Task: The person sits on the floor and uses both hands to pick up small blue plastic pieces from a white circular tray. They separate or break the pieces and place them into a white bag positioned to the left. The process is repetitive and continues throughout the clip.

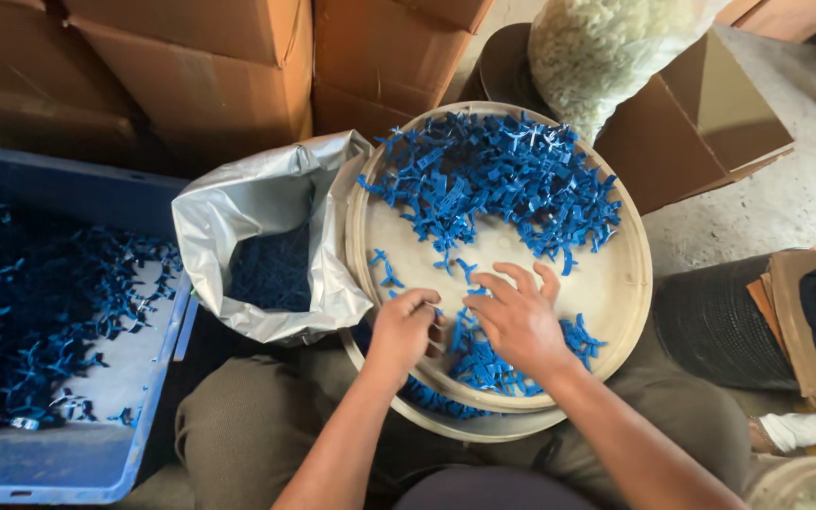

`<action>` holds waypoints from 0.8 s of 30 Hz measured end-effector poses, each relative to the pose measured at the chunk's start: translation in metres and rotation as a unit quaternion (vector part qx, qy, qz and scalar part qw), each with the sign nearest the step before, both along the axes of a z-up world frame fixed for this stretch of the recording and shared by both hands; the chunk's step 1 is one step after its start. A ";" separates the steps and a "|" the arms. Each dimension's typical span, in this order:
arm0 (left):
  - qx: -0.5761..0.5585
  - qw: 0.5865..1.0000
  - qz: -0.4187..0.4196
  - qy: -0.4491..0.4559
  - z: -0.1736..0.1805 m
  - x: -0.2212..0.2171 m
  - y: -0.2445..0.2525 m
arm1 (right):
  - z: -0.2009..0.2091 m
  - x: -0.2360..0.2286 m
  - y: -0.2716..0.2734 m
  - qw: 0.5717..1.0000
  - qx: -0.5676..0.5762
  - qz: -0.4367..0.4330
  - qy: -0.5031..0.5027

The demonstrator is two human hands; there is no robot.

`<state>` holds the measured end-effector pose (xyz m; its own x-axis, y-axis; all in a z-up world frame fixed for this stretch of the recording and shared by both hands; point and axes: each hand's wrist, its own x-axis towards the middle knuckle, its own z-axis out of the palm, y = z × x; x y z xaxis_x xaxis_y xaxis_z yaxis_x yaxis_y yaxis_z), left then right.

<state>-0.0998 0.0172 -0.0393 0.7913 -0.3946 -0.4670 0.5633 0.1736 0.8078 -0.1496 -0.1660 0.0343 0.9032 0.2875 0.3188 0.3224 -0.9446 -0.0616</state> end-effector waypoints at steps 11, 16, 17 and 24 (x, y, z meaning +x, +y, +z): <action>0.067 0.971 -0.216 -0.082 0.012 -0.025 -0.015 | 0.022 -0.031 -0.003 0.994 0.086 0.072 0.005; 0.119 0.949 -0.272 -0.104 0.008 -0.031 -0.018 | 0.016 -0.032 -0.011 0.988 0.105 0.107 0.034; 0.137 0.944 -0.283 -0.102 0.005 -0.032 -0.019 | 0.011 -0.033 -0.013 0.987 0.110 0.109 0.040; 0.192 0.893 -0.175 -0.367 -0.007 -0.034 -0.026 | -0.042 -0.032 -0.040 0.809 0.512 -0.212 0.196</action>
<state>-0.1342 -0.0086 -0.0465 0.7995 -0.6000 -0.0272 -0.1763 -0.2778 0.9443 -0.1815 -0.2060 -0.0079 0.9409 -0.3079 -0.1411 -0.2508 -0.3532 -0.9013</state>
